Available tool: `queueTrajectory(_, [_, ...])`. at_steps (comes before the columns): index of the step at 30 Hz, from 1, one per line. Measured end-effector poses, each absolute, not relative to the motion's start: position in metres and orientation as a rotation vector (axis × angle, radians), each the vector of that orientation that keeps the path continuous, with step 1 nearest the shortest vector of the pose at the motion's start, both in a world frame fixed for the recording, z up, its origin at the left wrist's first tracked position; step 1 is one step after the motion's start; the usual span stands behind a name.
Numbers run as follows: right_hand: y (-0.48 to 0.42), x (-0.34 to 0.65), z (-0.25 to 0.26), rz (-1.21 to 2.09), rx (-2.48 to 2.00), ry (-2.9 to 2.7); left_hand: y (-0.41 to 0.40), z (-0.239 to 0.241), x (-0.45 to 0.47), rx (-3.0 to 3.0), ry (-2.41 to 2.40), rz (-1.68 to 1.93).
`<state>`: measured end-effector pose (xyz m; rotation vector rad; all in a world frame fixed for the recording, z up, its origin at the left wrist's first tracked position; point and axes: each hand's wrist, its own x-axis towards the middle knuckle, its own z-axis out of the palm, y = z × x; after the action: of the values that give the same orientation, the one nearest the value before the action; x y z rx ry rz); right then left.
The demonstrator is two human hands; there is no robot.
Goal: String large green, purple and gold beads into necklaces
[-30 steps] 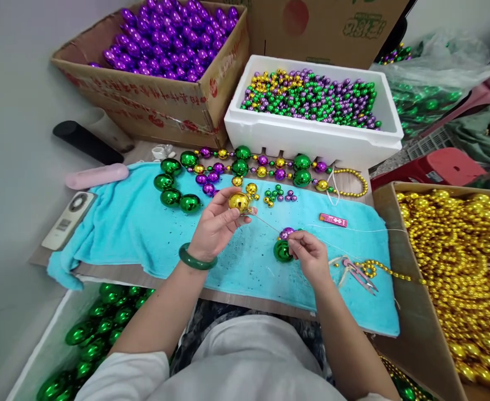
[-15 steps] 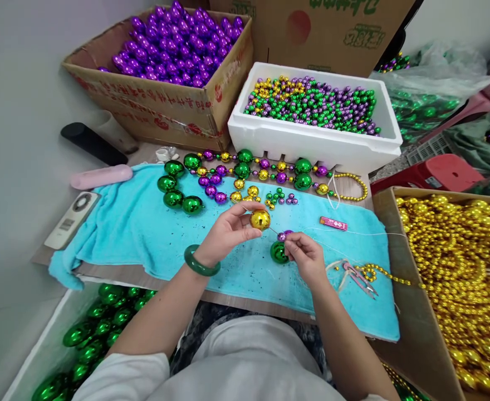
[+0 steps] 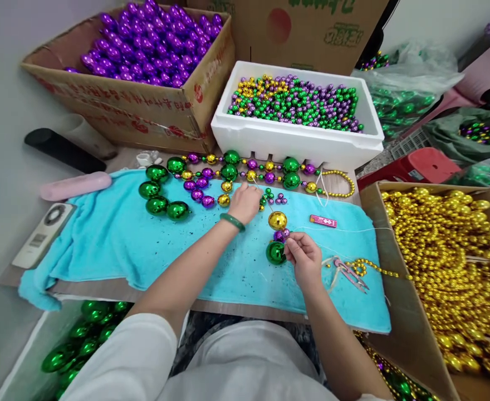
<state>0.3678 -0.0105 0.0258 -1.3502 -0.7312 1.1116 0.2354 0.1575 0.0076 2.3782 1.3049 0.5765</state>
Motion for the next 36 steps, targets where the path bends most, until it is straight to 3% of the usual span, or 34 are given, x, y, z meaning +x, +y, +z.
queueTrajectory(5, [-0.011, 0.373, 0.027, 1.106, -1.358, -0.69, 0.174, 0.006, 0.25, 2.393, 1.363, 0.461])
queueTrajectory(8, [-0.011, 0.377, 0.027, 1.095, -1.356, -0.665, 0.17, 0.014, 0.247, 2.215, 1.354, 0.614])
queueTrajectory(12, [-0.012, 0.38, 0.028, 1.085, -1.378, -0.69, 0.156, 0.034, 0.228, 1.371, 1.133, 0.927])
queueTrajectory(17, [-0.011, 0.376, 0.029, 1.09, -1.393, -0.718, 0.137, 0.057, 0.198, 0.567, 0.772, 0.959])
queueTrajectory(36, [-0.01, 0.365, 0.031, 1.076, -1.42, -0.83, 0.125, 0.064, 0.176, 0.436, 0.758, 1.096])
